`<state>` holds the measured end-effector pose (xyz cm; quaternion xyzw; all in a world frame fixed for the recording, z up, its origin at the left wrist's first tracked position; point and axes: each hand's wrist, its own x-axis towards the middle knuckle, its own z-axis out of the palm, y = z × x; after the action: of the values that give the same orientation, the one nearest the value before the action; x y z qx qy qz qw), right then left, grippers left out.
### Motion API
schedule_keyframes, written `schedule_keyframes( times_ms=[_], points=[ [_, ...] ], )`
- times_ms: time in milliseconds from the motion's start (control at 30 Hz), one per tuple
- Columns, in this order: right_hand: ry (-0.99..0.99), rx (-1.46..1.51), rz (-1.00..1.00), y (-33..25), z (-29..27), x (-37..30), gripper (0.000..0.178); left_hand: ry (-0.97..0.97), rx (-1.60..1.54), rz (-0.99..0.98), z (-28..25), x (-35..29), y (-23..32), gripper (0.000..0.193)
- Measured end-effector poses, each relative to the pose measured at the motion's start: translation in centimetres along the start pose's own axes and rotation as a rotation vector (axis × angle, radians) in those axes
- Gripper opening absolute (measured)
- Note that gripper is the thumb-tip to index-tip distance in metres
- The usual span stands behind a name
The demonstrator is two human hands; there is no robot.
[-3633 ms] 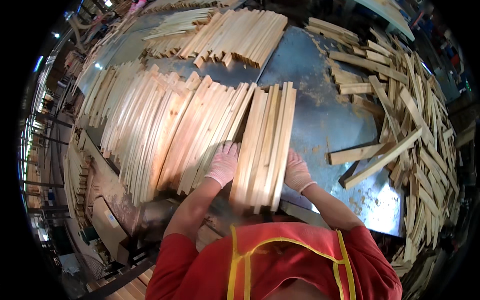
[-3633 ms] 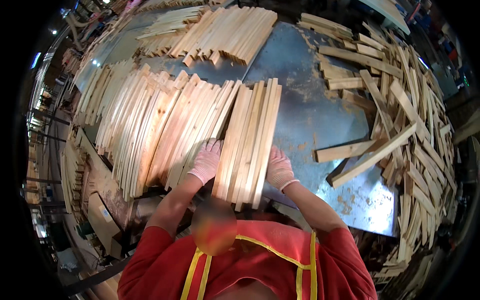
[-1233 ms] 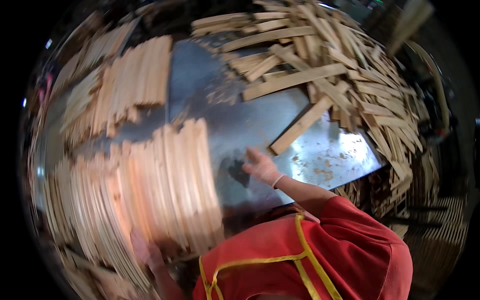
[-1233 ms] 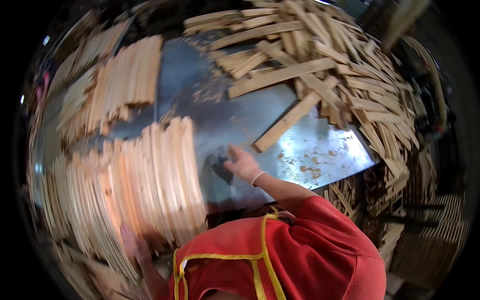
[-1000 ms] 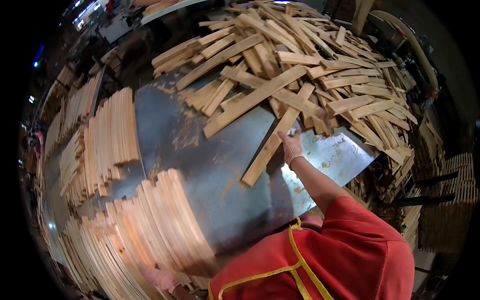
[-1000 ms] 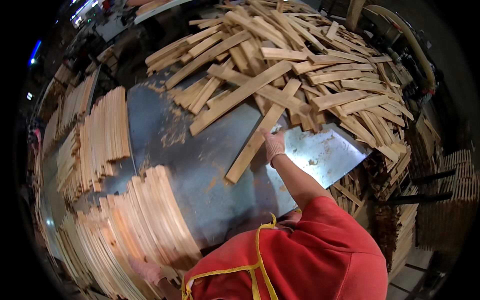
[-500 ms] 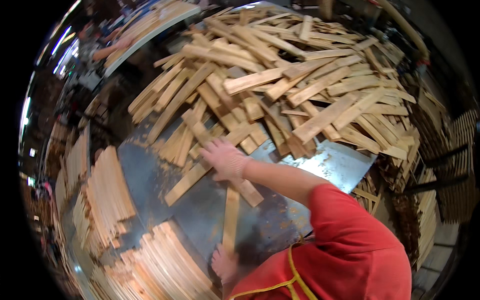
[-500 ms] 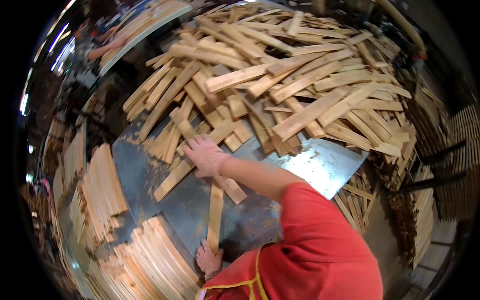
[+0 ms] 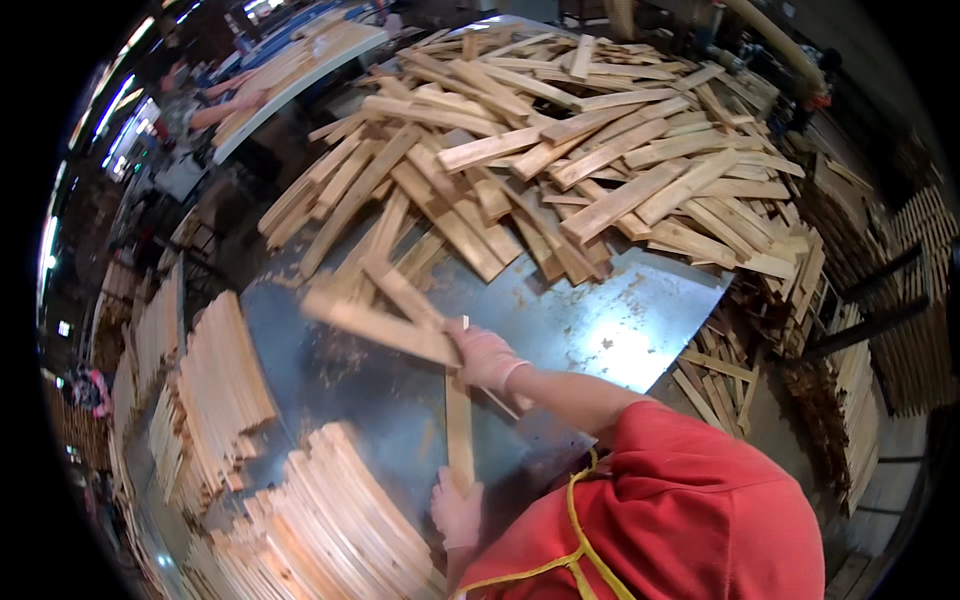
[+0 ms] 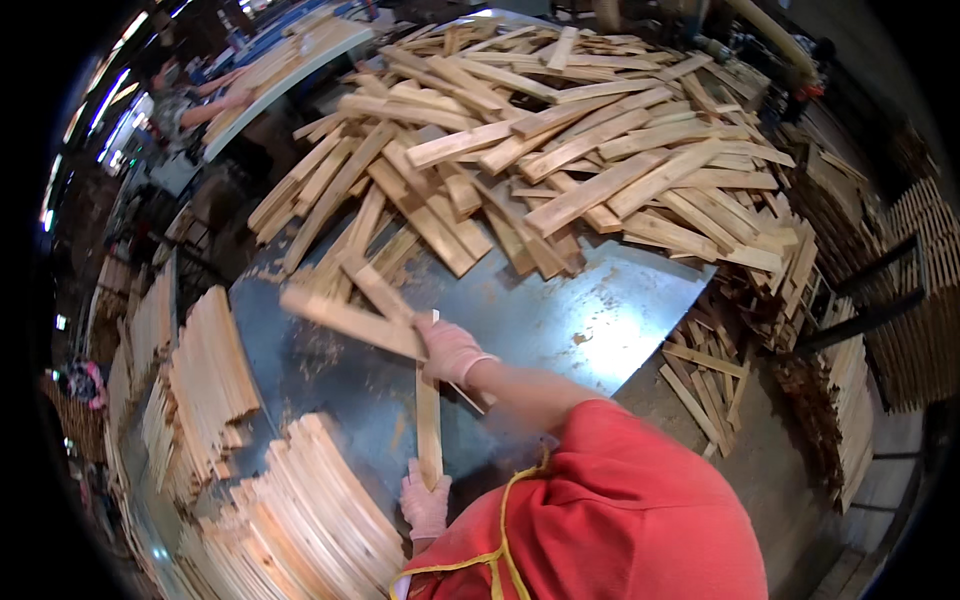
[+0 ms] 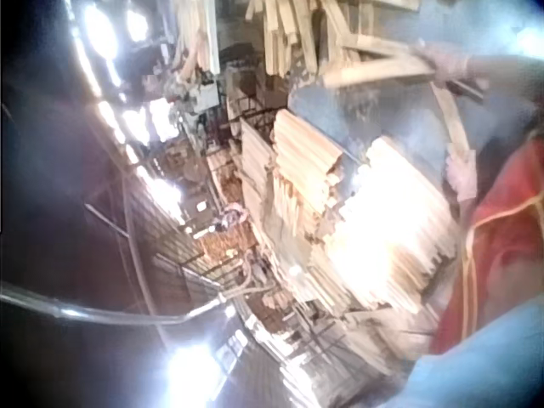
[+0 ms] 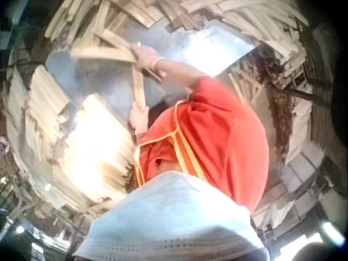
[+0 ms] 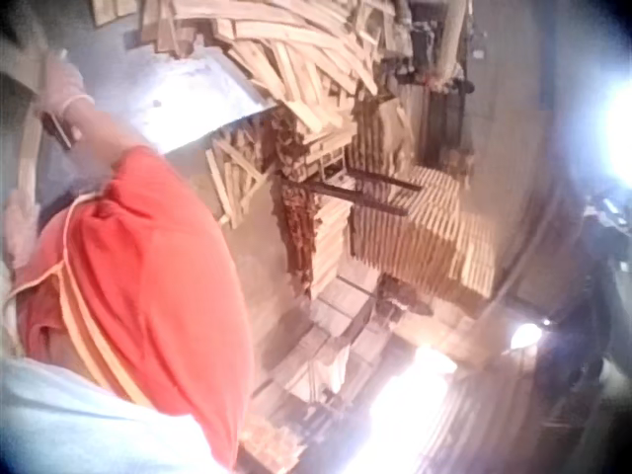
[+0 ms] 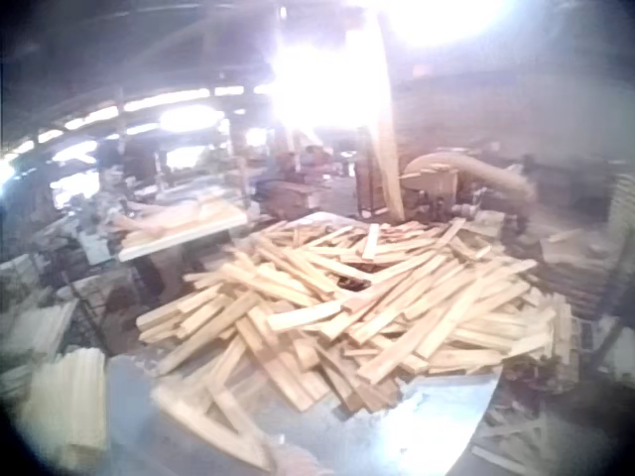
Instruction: The person picks up individual wooden planks from a large pile on a metal table and stacks them neatly in a separate pile. The person handles the planks one by one, aligning them carefully to form a uniform stack.
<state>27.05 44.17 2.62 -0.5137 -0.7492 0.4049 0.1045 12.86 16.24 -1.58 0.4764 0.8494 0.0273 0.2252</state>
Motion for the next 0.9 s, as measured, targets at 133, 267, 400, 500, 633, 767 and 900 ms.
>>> schedule_keyframes(
  times_ms=[133, 267, 400, 500, 633, 767, 900],
  points=[
    [-0.009, 0.741, 0.057, -2.0, 2.0, -6.1, 0.086, 0.085, -0.833, -0.163, 2.8, -5.0, -3.8, 0.051],
    [-0.320, 0.556, 0.007, -1.2, 11.7, -10.9, 0.083, -0.096, -1.179, -0.112, -1.1, -5.2, -4.9, 0.039],
    [-0.829, -0.047, -0.162, -3.0, 20.1, -16.7, 0.074, -0.013, -0.499, -0.128, -2.3, -2.5, -7.1, 0.074],
    [-1.105, -0.090, -0.280, -7.6, 15.1, -19.4, 0.060, -0.042, 0.144, -0.225, -4.7, -0.4, -2.9, 0.095],
    [-0.812, 0.254, -0.363, -0.7, 12.0, -14.8, 0.055, 0.104, 0.444, -0.168, -2.6, -1.7, -5.5, 0.091],
    [-0.044, 0.679, -0.048, 18.8, -0.1, -8.5, 0.020, 0.216, 0.523, -0.225, -3.1, -1.9, -6.0, 0.091],
    [0.566, 1.812, 0.154, 24.6, -18.2, -6.7, 0.045, 0.290, 0.374, -0.287, -4.2, 0.2, -4.9, 0.090]
  ],
)
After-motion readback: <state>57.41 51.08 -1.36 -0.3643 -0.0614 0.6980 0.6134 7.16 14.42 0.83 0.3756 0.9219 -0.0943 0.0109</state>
